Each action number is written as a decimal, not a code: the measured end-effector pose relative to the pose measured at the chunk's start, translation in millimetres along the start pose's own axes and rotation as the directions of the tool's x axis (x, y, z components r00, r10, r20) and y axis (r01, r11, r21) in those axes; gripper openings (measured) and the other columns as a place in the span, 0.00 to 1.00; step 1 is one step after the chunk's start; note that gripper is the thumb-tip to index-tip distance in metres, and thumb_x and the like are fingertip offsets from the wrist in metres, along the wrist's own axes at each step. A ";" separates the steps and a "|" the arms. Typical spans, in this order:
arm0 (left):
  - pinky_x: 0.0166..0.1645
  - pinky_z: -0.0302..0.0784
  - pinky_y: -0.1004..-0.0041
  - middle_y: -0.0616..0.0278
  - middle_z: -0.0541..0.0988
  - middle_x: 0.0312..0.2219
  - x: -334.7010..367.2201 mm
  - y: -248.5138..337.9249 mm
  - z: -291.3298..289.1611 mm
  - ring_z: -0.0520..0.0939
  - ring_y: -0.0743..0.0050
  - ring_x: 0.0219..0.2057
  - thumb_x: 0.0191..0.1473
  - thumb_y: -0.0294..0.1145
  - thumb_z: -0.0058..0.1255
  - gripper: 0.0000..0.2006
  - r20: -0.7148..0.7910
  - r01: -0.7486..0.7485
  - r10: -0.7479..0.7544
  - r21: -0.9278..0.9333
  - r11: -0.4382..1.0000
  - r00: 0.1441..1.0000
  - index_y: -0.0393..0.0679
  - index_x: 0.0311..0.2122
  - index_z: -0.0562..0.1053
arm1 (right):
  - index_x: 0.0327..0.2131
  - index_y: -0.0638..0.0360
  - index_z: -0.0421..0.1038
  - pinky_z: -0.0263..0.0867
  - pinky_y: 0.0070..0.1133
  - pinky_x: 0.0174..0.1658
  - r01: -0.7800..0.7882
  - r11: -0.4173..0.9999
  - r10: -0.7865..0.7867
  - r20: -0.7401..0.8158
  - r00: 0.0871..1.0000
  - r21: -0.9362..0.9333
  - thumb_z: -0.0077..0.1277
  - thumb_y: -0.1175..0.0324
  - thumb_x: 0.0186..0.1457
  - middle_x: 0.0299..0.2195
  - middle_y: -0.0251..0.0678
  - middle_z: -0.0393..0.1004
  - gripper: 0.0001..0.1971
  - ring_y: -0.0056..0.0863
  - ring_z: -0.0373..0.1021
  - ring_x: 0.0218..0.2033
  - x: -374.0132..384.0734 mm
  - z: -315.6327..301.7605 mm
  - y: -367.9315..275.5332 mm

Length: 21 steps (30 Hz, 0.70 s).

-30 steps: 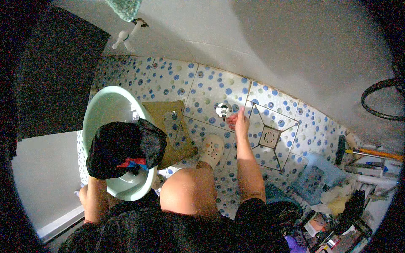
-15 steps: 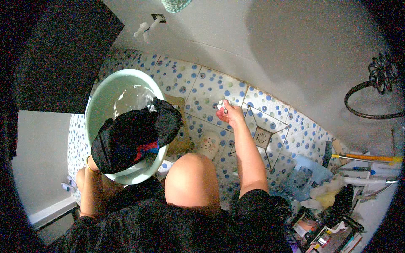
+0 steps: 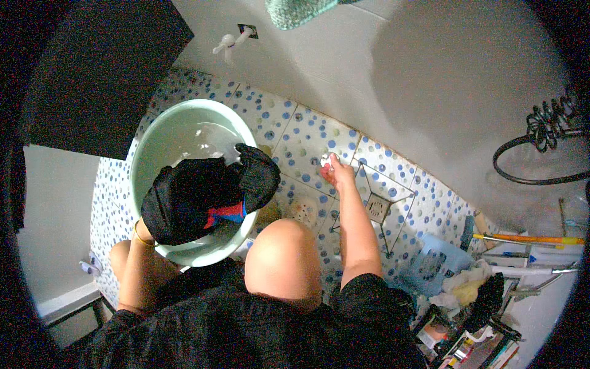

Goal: The person sits on the bathroom floor and hand-washes clothes in a light green basin filled with water. They scrub and rinse a black and white striped garment, followed by a black garment with colorful lettering, repeatedly submerging and wringing the items.

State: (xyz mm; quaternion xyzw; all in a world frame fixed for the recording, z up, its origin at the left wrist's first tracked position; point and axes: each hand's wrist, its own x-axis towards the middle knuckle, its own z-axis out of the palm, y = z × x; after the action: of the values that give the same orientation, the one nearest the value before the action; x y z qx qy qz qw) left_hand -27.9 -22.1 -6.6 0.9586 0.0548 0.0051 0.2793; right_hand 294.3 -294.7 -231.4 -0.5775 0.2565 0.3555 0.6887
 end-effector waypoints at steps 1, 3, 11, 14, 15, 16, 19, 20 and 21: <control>0.50 0.59 0.62 0.50 0.68 0.43 -2.1 -3.8 -0.6 0.66 0.49 0.45 0.35 0.39 0.53 0.26 -0.015 0.004 -0.004 0.004 1.000 1.000 0.42 0.44 0.67 | 0.25 0.60 0.66 0.61 0.17 0.17 -0.030 0.994 0.030 0.005 1.000 -0.101 0.50 0.54 0.47 0.15 0.27 0.64 0.17 0.21 0.60 0.13 -2.3 -2.3 -1.8; 0.50 0.59 0.62 0.50 0.68 0.43 -5.6 -9.4 -2.0 0.66 0.48 0.45 0.35 0.39 0.54 0.26 -0.065 0.011 -0.009 0.036 0.999 0.998 0.42 0.44 0.67 | 0.23 0.61 0.66 0.55 0.15 0.13 -0.085 0.947 0.091 0.004 0.996 -0.308 0.48 0.50 0.47 0.13 0.26 0.61 0.20 0.18 0.58 0.12 -19.0 -3.8 -14.0; 0.49 0.61 0.64 0.50 0.70 0.40 -1.6 13.3 -25.5 0.69 0.52 0.42 0.41 0.34 0.51 0.20 -0.299 0.257 -0.168 0.290 0.922 0.939 0.41 0.42 0.68 | 0.22 0.63 0.68 0.52 0.16 0.13 -0.023 0.961 0.059 0.122 0.991 -0.276 0.47 0.55 0.50 0.13 0.28 0.63 0.18 0.18 0.55 0.12 -17.7 -5.9 -14.2; 0.45 0.64 0.65 0.52 0.72 0.37 -11.7 3.9 -16.3 0.71 0.55 0.38 0.40 0.31 0.51 0.18 -0.469 -0.005 0.127 0.254 0.967 0.874 0.41 0.41 0.69 | 0.26 0.63 0.67 0.57 0.14 0.18 0.041 0.975 0.001 0.186 0.983 -0.218 0.45 0.61 0.52 0.17 0.29 0.66 0.13 0.18 0.58 0.15 -20.7 -18.0 -4.2; 0.45 0.65 0.66 0.53 0.72 0.37 -11.1 9.4 -16.9 0.71 0.56 0.38 0.41 0.29 0.50 0.17 -0.477 -0.020 0.131 0.231 0.973 0.869 0.40 0.41 0.69 | 0.26 0.63 0.67 0.57 0.13 0.19 0.066 0.982 -0.030 0.197 0.980 -0.179 0.45 0.62 0.52 0.17 0.30 0.66 0.13 0.18 0.59 0.15 -20.0 -22.9 1.3; 0.45 0.66 0.66 0.54 0.72 0.37 -10.5 15.0 -20.8 0.72 0.56 0.37 0.39 0.30 0.53 0.19 -0.473 -0.038 0.144 0.226 0.973 0.869 0.41 0.41 0.69 | 0.28 0.63 0.68 0.57 0.13 0.20 0.072 0.990 -0.044 0.225 0.973 -0.122 0.43 0.63 0.53 0.19 0.31 0.67 0.12 0.18 0.60 0.16 -15.9 -29.8 4.8; 0.46 0.65 0.66 0.54 0.71 0.39 -14.8 19.7 -12.8 0.71 0.57 0.40 0.38 0.30 0.55 0.22 -0.544 -0.061 0.101 0.091 0.994 0.833 0.41 0.42 0.68 | 0.29 0.64 0.68 0.58 0.14 0.19 0.154 0.987 -0.145 0.151 0.978 -0.051 0.42 0.64 0.54 0.20 0.32 0.69 0.11 0.20 0.60 0.16 -6.4 -41.4 18.0; 0.48 0.64 0.67 0.55 0.70 0.42 -11.1 28.5 -18.0 0.71 0.58 0.42 0.39 0.30 0.54 0.22 -0.592 -0.063 0.082 0.053 0.997 0.801 0.40 0.43 0.67 | 0.29 0.64 0.68 0.59 0.15 0.19 0.179 0.982 -0.173 0.092 0.981 -0.063 0.43 0.67 0.53 0.20 0.33 0.69 0.09 0.22 0.62 0.17 -2.7 -44.1 20.8; 0.48 0.63 0.66 0.54 0.70 0.42 -7.6 33.5 -22.6 0.70 0.58 0.42 0.40 0.31 0.53 0.22 -0.573 -0.087 0.105 0.059 0.994 0.813 0.40 0.44 0.67 | 0.29 0.65 0.68 0.59 0.15 0.19 0.191 0.979 -0.192 -0.004 0.981 -0.064 0.43 0.68 0.53 0.20 0.34 0.69 0.09 0.22 0.62 0.17 -15.1 -38.6 18.1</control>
State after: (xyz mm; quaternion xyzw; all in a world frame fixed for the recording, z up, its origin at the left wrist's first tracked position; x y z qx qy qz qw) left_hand -33.0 -38.9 30.6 0.9180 0.0881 0.3073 0.2346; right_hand 273.0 -333.9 -238.7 -0.6229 0.1919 0.2924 0.6998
